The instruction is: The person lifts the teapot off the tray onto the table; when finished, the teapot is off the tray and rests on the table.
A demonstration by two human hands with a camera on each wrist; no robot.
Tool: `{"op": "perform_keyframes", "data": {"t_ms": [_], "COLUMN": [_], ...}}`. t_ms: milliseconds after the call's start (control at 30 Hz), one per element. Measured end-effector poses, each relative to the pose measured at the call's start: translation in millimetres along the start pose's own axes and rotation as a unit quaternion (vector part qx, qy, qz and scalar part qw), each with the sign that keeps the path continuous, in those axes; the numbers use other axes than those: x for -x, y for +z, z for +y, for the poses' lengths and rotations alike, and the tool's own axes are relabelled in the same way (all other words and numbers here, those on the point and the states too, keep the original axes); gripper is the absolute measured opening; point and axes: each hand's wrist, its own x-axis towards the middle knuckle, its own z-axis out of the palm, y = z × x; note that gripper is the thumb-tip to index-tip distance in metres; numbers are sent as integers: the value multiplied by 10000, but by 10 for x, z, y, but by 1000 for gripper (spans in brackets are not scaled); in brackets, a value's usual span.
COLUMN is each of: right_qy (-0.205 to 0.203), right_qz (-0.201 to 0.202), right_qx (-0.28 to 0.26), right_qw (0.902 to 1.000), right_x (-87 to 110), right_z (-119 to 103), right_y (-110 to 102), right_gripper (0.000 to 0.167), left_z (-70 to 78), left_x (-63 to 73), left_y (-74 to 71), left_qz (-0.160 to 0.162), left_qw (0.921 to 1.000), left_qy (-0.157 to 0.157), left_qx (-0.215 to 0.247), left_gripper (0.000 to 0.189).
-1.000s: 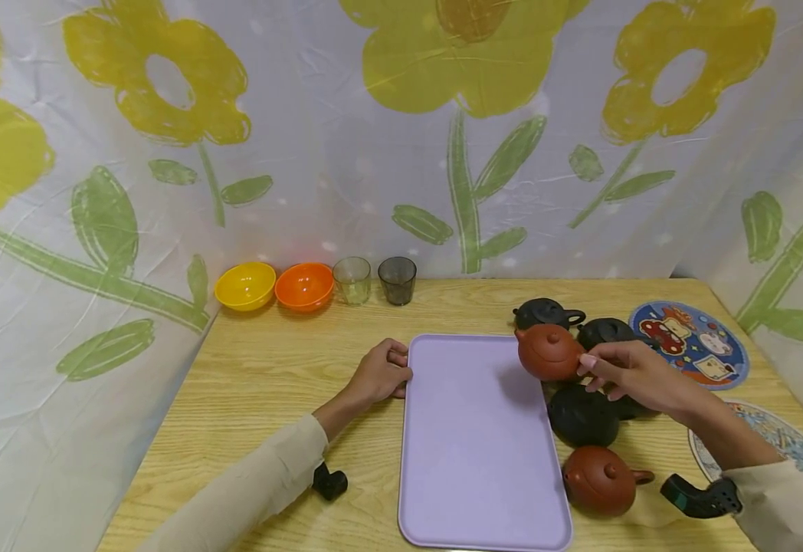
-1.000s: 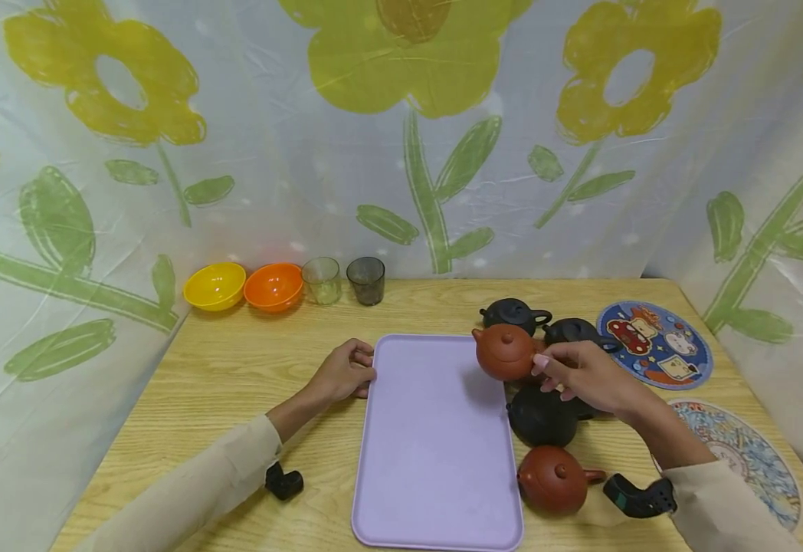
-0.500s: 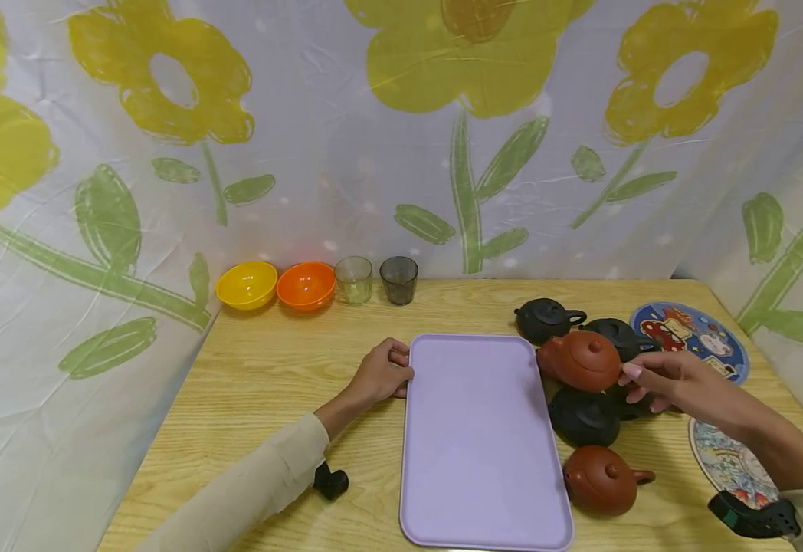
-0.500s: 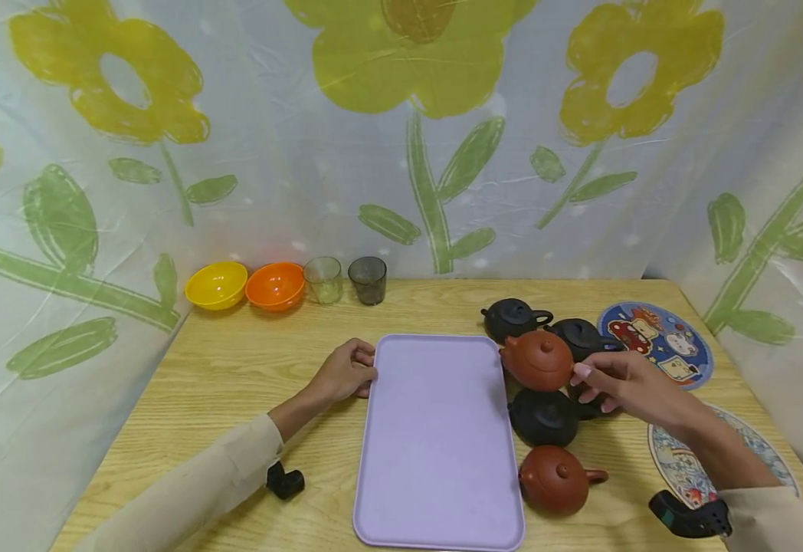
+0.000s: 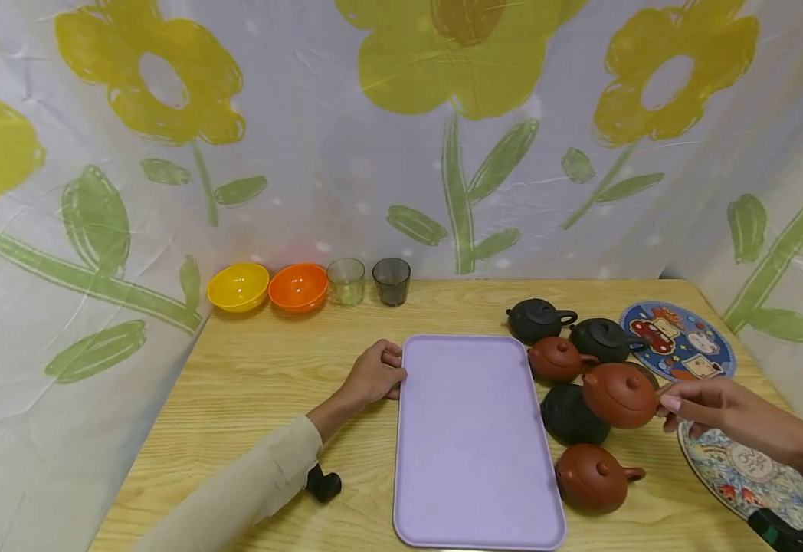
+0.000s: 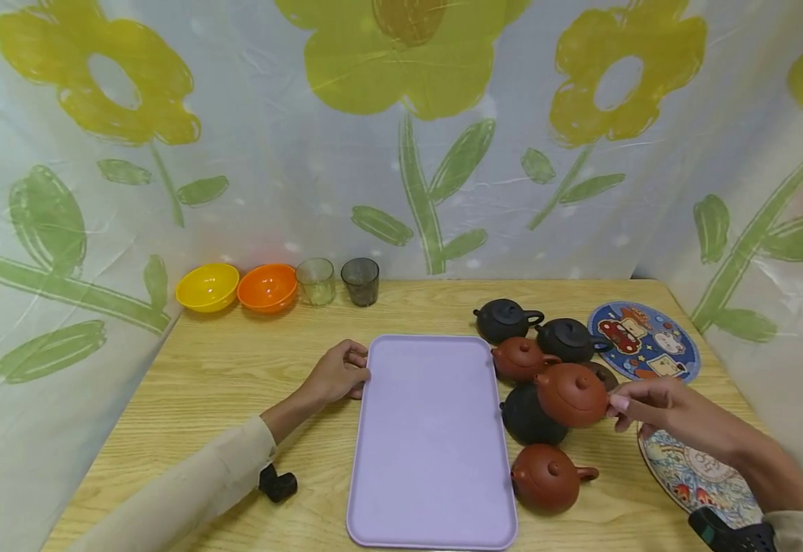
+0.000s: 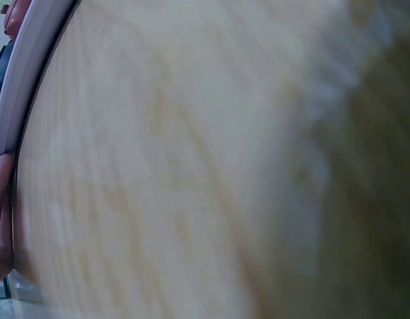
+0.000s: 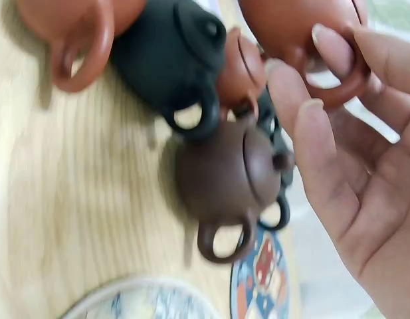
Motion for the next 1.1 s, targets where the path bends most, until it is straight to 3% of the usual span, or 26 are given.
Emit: {"op": "perform_keyframes", "data": {"t_ms": [267, 500, 733, 833, 1100], "right_qy": [230, 640, 806, 723, 895], "right_qz": [-869, -983, -1330, -1456, -1365], "right_qx": [-874, -1240, -2091, -2204, -1975], "right_qw": [9921, 9853, 9654, 9618, 9666], "right_x": [218, 366, 421, 425, 372], "right_z": [255, 455, 612, 673, 710], "right_y": [-156, -187, -198, -191, -126], "right_gripper": [39, 34, 30, 30, 36], "left_z": [-12, -37, -23, -14, -1], "left_x": [-5, -17, -13, -6, -3], "left_y": [3, 4, 12, 9, 3], "left_qz": [36, 39, 27, 8, -9], "left_qw": [10000, 9999, 10000, 10000, 10000], "left_qy": [-9, 31, 61, 47, 12], "left_qx": [-68, -88, -43, -32, 52], "left_gripper": [37, 38, 37, 38, 39]}}
